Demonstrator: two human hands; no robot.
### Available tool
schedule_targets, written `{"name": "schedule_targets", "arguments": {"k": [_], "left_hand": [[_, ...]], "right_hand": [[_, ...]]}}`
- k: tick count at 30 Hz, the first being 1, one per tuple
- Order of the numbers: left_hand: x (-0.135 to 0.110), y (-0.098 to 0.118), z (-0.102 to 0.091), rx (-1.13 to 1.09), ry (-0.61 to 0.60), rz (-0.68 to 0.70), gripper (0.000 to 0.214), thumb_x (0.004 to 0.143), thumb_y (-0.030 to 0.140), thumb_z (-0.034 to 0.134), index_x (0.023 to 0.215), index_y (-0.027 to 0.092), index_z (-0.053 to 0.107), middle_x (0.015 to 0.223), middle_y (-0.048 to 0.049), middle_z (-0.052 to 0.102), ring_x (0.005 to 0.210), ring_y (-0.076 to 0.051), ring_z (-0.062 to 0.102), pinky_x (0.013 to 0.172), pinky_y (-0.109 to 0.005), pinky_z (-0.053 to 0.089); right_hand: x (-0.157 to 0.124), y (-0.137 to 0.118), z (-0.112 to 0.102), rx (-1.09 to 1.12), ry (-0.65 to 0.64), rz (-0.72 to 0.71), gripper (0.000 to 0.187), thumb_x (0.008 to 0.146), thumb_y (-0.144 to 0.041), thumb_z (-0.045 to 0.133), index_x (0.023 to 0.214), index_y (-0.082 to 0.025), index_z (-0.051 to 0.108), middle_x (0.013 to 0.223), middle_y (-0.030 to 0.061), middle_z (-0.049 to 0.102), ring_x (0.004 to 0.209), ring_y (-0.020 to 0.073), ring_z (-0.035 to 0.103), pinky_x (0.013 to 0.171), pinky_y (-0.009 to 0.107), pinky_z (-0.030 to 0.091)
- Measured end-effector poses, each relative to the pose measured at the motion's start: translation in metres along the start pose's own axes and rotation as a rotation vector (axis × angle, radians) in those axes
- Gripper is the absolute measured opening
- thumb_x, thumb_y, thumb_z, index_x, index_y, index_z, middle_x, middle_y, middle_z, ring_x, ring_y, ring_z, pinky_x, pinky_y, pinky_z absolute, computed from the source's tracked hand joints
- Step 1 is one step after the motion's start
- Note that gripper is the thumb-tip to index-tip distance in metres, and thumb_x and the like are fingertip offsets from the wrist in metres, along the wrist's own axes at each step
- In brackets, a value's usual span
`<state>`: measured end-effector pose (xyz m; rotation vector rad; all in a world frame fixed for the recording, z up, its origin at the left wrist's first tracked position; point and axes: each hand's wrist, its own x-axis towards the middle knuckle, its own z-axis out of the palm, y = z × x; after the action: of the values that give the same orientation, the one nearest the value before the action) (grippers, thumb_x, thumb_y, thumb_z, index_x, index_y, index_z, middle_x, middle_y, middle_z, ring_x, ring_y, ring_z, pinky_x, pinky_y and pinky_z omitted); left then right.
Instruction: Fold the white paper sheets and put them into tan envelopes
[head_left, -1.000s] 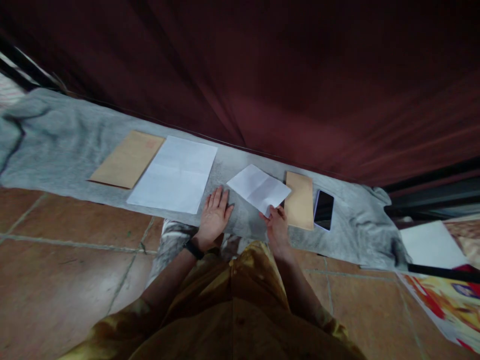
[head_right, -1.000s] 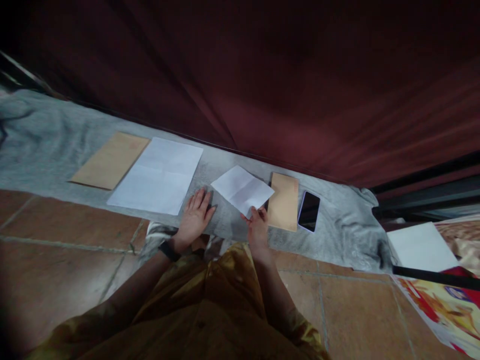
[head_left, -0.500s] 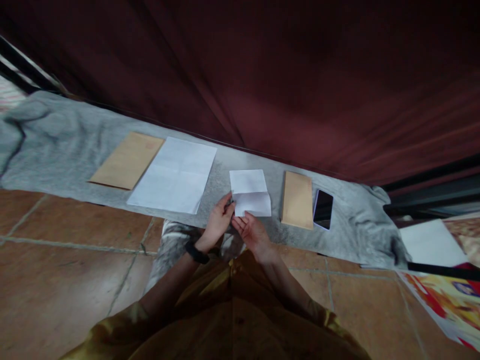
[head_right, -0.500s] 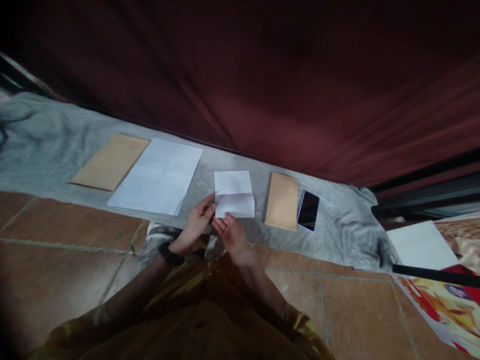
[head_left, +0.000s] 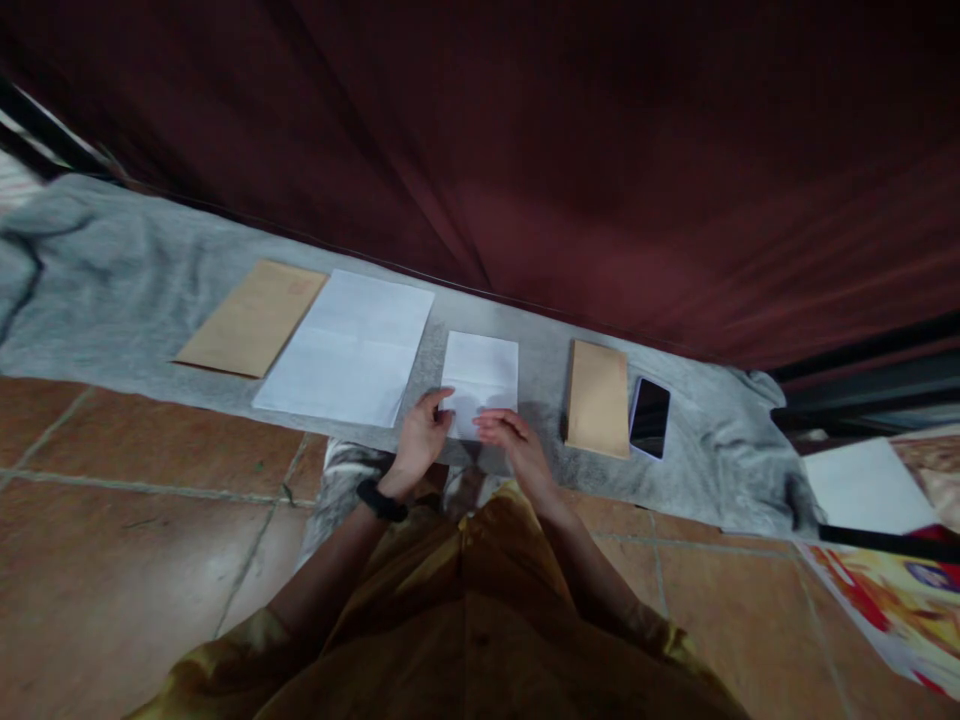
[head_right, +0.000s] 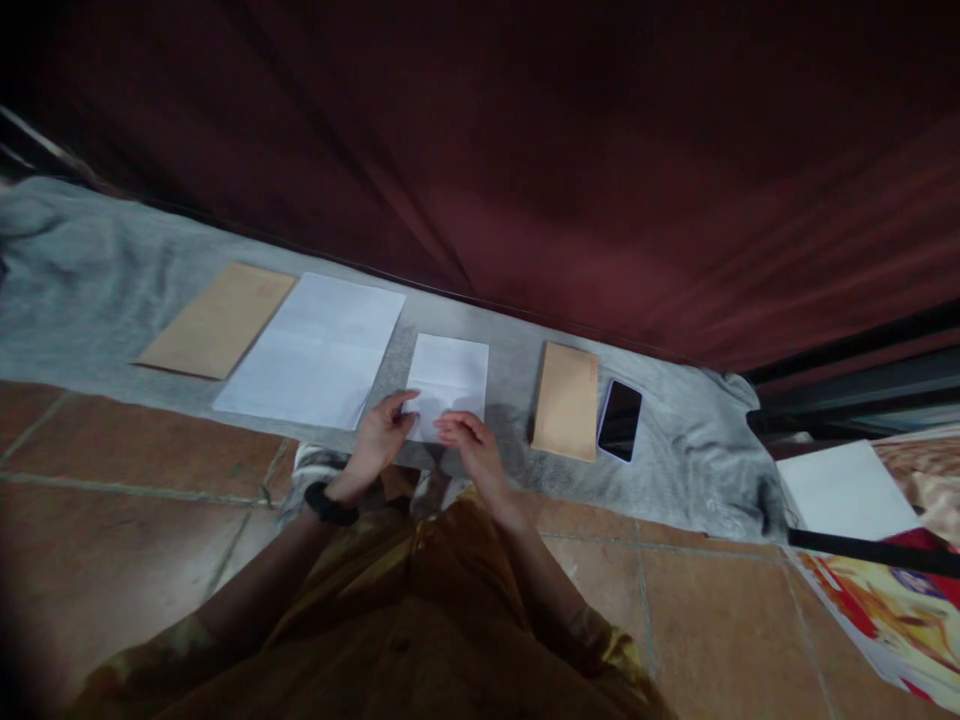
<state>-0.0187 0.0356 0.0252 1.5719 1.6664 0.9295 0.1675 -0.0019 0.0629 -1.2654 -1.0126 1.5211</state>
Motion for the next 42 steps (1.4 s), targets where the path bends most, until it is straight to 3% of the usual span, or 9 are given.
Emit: {"name": "schedule_targets", "arguments": {"k": [1, 3, 9, 12, 15, 18, 24, 30, 42], "left_hand": [[0.001, -0.001, 0.0, 0.024, -0.005, 0.015, 0.042, 0.081, 0.018, 0.055, 0.12, 0.02, 0.071, 0.109, -0.0071, 0.072, 0.092, -0.02, 0.067, 0.09, -0.037, 0.057], [0.004, -0.004, 0.001, 0.077, -0.021, 0.022, 0.043, 0.081, 0.017, 0.054, 0.119, 0.02, 0.071, 0.11, -0.0072, 0.071, 0.093, -0.021, 0.068, 0.092, -0.038, 0.057], [-0.003, 0.003, -0.005, 0.335, -0.003, 0.079, 0.046, 0.086, 0.017, 0.049, 0.129, 0.018, 0.066, 0.118, -0.011, 0.068, 0.098, -0.024, 0.069, 0.096, -0.039, 0.057], [-0.011, 0.016, -0.005, 0.468, 0.043, 0.145, 0.047, 0.093, 0.019, 0.045, 0.138, 0.017, 0.06, 0.137, -0.0157, 0.059, 0.12, -0.03, 0.062, 0.107, -0.047, 0.05], [-0.011, 0.03, 0.006, 0.488, -0.013, 0.257, 0.05, 0.098, 0.021, 0.039, 0.146, 0.016, 0.052, 0.157, -0.0162, 0.044, 0.147, -0.031, 0.04, 0.12, -0.051, 0.036], [-0.003, 0.038, 0.026, 0.496, -0.114, 0.375, 0.053, 0.102, 0.029, 0.035, 0.152, 0.014, 0.044, 0.166, -0.0154, 0.033, 0.156, -0.029, 0.022, 0.126, -0.052, 0.026], [0.012, 0.031, 0.051, 0.554, -0.14, 0.379, 0.06, 0.104, 0.039, 0.034, 0.154, 0.006, 0.038, 0.164, -0.0205, 0.033, 0.156, -0.029, 0.022, 0.127, -0.051, 0.023], [0.007, 0.019, 0.047, 0.638, -0.082, 0.382, 0.066, 0.104, 0.042, 0.035, 0.157, 0.003, 0.032, 0.165, -0.021, 0.031, 0.156, -0.029, 0.024, 0.127, -0.049, 0.024], [-0.01, 0.006, 0.029, 0.708, -0.07, 0.433, 0.06, 0.104, 0.038, 0.037, 0.156, 0.008, 0.038, 0.163, -0.0178, 0.036, 0.154, -0.028, 0.029, 0.126, -0.049, 0.024]], "right_hand": [[0.007, -0.001, -0.007, -0.174, 0.102, -0.105, 0.021, 0.094, -0.036, 0.057, 0.103, -0.025, 0.072, 0.109, 0.0031, 0.077, 0.103, 0.021, 0.071, 0.099, 0.038, 0.055], [0.023, -0.002, -0.02, -0.494, 0.177, -0.259, 0.028, 0.097, -0.031, 0.049, 0.113, -0.026, 0.071, 0.12, 0.0028, 0.074, 0.115, 0.0214, 0.067, 0.107, 0.04, 0.05], [0.05, 0.011, -0.035, -0.996, 0.045, -0.46, 0.042, 0.102, -0.025, 0.044, 0.141, -0.022, 0.059, 0.153, 0.0061, 0.053, 0.145, 0.0194, 0.043, 0.125, 0.042, 0.032], [0.051, 0.021, -0.034, -1.113, 0.021, -0.456, 0.044, 0.102, -0.028, 0.046, 0.144, -0.018, 0.056, 0.158, 0.0089, 0.047, 0.15, 0.0229, 0.036, 0.127, 0.046, 0.026], [0.05, 0.026, -0.032, -1.152, 0.029, -0.451, 0.045, 0.103, -0.027, 0.045, 0.146, -0.019, 0.054, 0.159, 0.0094, 0.045, 0.15, 0.0237, 0.036, 0.127, 0.048, 0.025], [0.049, 0.027, -0.031, -1.161, 0.03, -0.459, 0.046, 0.103, -0.025, 0.043, 0.147, -0.019, 0.052, 0.159, 0.0096, 0.045, 0.149, 0.0233, 0.036, 0.127, 0.049, 0.025], [0.05, 0.027, -0.033, -1.173, 0.019, -0.48, 0.048, 0.102, -0.02, 0.041, 0.148, -0.016, 0.051, 0.159, 0.0114, 0.045, 0.15, 0.0231, 0.035, 0.127, 0.048, 0.024], [0.052, 0.03, -0.033, -1.263, 0.043, -0.517, 0.045, 0.104, -0.021, 0.043, 0.147, -0.015, 0.053, 0.158, 0.0122, 0.047, 0.148, 0.0235, 0.039, 0.127, 0.047, 0.028], [0.057, 0.038, -0.034, -1.268, 0.089, -0.57, 0.043, 0.103, -0.021, 0.043, 0.144, -0.017, 0.055, 0.154, 0.0098, 0.052, 0.144, 0.0226, 0.044, 0.124, 0.047, 0.033]]}}
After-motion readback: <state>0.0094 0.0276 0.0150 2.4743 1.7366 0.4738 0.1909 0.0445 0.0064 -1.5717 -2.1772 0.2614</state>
